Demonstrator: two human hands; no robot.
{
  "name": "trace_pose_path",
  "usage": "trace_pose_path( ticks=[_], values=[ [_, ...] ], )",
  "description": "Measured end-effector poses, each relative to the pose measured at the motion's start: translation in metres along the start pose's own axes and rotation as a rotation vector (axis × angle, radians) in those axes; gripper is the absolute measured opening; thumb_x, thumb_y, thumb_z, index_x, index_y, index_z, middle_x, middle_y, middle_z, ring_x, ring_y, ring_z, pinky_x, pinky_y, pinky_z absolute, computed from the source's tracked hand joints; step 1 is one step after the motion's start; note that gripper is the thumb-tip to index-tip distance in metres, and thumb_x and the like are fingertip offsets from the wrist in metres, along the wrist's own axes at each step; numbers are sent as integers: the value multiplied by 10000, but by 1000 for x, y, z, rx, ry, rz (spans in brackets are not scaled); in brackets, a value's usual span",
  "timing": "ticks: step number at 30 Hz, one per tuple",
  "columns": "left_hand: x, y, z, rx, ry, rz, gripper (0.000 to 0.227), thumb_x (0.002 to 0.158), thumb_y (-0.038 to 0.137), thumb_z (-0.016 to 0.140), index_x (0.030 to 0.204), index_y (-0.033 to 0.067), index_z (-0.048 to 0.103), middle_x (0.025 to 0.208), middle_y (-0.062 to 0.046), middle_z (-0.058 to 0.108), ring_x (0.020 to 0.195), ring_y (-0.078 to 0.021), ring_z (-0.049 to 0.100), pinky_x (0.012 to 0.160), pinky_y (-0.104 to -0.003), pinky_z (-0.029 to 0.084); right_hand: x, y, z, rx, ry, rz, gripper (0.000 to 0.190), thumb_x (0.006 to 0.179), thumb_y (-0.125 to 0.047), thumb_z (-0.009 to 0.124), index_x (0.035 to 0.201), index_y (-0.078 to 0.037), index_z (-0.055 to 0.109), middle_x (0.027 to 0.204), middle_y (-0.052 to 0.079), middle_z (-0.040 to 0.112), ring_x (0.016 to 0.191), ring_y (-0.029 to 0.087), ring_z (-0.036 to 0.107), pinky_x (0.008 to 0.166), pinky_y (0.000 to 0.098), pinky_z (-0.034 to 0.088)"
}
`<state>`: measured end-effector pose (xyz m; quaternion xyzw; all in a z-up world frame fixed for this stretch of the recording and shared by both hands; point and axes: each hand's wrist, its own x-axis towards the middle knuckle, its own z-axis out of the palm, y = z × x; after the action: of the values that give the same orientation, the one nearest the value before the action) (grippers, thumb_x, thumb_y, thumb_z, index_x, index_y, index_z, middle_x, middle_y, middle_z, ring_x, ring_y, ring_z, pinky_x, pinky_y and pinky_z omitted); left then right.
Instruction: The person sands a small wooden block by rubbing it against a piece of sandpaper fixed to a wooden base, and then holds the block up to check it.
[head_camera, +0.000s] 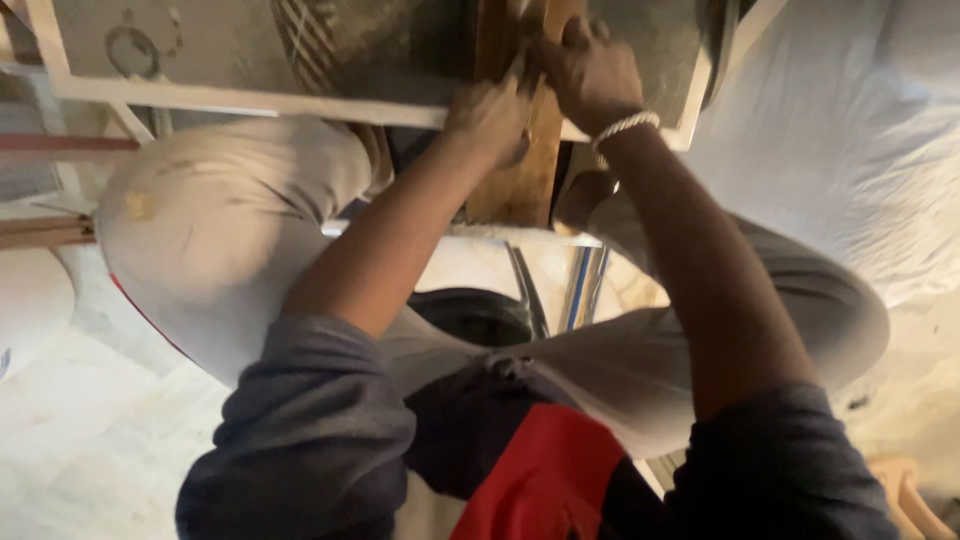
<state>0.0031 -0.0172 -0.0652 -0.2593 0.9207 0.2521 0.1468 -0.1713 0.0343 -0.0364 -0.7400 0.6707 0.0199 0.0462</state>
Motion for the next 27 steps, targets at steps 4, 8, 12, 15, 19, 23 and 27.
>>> trace_pose_path(
  ticks=[4, 8, 12, 15, 19, 23, 27],
  values=[
    [-26, 22, -19, -67, -184, -33, 776, 847, 119, 629, 1540, 38, 288, 1647, -288, 115, 933, -333, 713, 768, -443, 589, -21, -19, -2, 96, -174, 2, 471, 905, -241, 788, 1355, -212, 652, 1055, 181, 632, 975, 331, 653, 615, 406, 585],
    [-36, 23, -10, -51, -170, -19, 686, 951, 39, 522, 1587, -19, 272, 1661, -292, 127, 838, -318, 727, 650, -408, 618, -39, -18, -4, 207, -98, -62, 545, 885, -218, 785, 1404, -207, 621, 1093, 164, 627, 1046, 352, 649, 738, 456, 591],
    [12, 4, 12, 130, -134, -32, 416, 955, 102, 540, 1368, 50, 544, 1686, -253, 178, 892, -280, 713, 710, -437, 582, -5, 1, 8, 71, 7, -16, 447, 956, -197, 746, 1390, -227, 642, 1122, 169, 633, 1032, 368, 653, 628, 432, 579],
    [7, 4, 37, -7, 53, -41, 476, 968, 81, 517, 1440, 27, 485, 1651, -292, 260, 865, -326, 717, 685, -439, 593, -11, -2, 4, 69, -61, -31, 377, 981, -188, 725, 1348, -241, 660, 1107, 147, 631, 1026, 341, 655, 705, 447, 579],
    [-37, 24, 49, -225, 315, -100, 616, 1042, 223, 551, 1571, -24, 355, 1331, -276, 555, 964, -368, 716, 787, -469, 605, -42, -21, -8, 170, -92, -129, 432, 895, -160, 702, 1320, -236, 684, 1109, 168, 636, 966, 320, 655, 724, 443, 588],
    [-4, 19, 5, -235, -153, -208, 804, 1003, 158, 534, 1672, -75, 155, 1260, -282, 665, 984, -341, 730, 841, -456, 594, -9, -4, -3, 81, -25, -93, 301, 999, -158, 661, 1287, -241, 681, 1173, 156, 638, 1046, 311, 657, 693, 397, 583],
    [36, 2, 2, 13, -152, -71, 828, 934, 436, 645, 1528, -50, 336, 1656, -326, 247, 1115, -367, 679, 923, -468, 563, 16, 14, -4, -32, 15, -31, 386, 914, -207, 668, 1298, -248, 676, 1129, 141, 639, 1023, 310, 654, 778, 424, 590]
  ],
)
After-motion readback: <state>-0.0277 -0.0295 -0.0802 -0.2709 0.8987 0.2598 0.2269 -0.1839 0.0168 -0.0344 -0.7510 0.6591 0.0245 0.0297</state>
